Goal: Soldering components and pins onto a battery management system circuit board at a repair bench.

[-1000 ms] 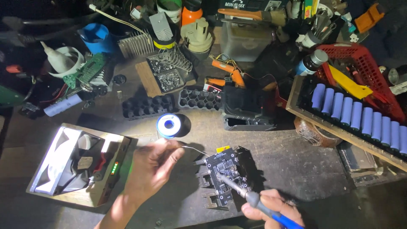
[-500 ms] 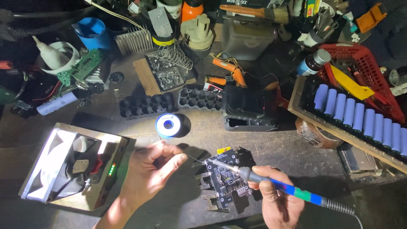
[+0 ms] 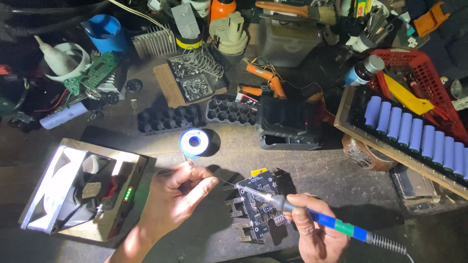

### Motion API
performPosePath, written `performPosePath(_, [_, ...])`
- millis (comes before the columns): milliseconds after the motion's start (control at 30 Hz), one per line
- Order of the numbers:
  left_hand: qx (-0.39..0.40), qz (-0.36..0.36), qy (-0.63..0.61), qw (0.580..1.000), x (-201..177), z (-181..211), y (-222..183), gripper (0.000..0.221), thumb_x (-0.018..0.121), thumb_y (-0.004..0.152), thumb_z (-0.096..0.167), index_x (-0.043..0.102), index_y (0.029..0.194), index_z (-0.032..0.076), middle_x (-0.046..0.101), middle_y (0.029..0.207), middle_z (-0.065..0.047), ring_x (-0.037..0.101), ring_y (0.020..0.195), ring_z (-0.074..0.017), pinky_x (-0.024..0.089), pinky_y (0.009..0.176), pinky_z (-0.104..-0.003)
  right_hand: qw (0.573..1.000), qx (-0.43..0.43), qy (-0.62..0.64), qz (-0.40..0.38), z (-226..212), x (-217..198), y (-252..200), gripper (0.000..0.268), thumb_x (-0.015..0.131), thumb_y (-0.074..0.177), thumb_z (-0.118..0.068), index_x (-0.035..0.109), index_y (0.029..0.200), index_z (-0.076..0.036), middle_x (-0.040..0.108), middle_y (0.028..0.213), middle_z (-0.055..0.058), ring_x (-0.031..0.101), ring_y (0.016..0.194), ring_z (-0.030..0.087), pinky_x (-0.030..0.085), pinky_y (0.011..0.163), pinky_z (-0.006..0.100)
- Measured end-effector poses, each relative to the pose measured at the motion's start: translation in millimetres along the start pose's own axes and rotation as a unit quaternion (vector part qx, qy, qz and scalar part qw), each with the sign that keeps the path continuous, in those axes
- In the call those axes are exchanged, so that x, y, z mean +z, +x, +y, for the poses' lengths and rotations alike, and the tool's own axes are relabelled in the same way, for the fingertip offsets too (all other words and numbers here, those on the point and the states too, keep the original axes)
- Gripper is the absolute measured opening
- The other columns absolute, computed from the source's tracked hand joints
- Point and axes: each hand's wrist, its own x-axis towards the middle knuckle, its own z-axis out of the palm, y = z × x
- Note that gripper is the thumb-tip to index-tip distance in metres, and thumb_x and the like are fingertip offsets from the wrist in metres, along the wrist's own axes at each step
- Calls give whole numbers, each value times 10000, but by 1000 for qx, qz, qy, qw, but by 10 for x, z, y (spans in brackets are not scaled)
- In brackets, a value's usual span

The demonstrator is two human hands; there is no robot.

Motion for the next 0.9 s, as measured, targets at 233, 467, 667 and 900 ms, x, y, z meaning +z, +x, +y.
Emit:
performPosePath(233, [13, -5, 6, 1000, -14, 71, 12, 97, 765, 898, 160, 724, 839, 96, 623, 718, 21, 520, 606, -79, 455, 594, -228, 997, -60, -13, -37, -290, 50, -33, 322, 672, 923, -271, 741, 1054, 14, 703, 925, 128, 730, 746, 193, 672, 673, 260])
performPosePath(467, [49, -1, 14, 999, -24, 152, 45, 110, 731, 925, 149, 719, 830, 95, 534, 664, 33, 430, 569, -86, 382, 563, -227, 987, -65, -115, -94, -309, -65, -65, 294, 659, 925, -238, 743, 1140, -55, 736, 997, 88, 770, 825, 153, 607, 734, 209])
performPosePath(667, [50, -2, 8, 999, -38, 122, 30, 107, 733, 933, 158, 718, 847, 96, 521, 675, 38, 432, 562, -83, 381, 548, -231, 991, -33, -116, -53, -282, 12, -125, 330, 686, 891, -268, 774, 1088, -18, 731, 995, 124, 733, 856, 171, 566, 765, 242])
performPosePath(900, [56, 2, 16, 998, -65, 116, 45, 135, 725, 939, 166, 696, 820, 109, 566, 654, 40, 466, 553, -76, 400, 535, -232, 991, -12, -124, -39, -176, -1, -158, 335, 709, 868, -258, 780, 1090, -17, 701, 1041, 129, 748, 755, 173, 574, 736, 226])
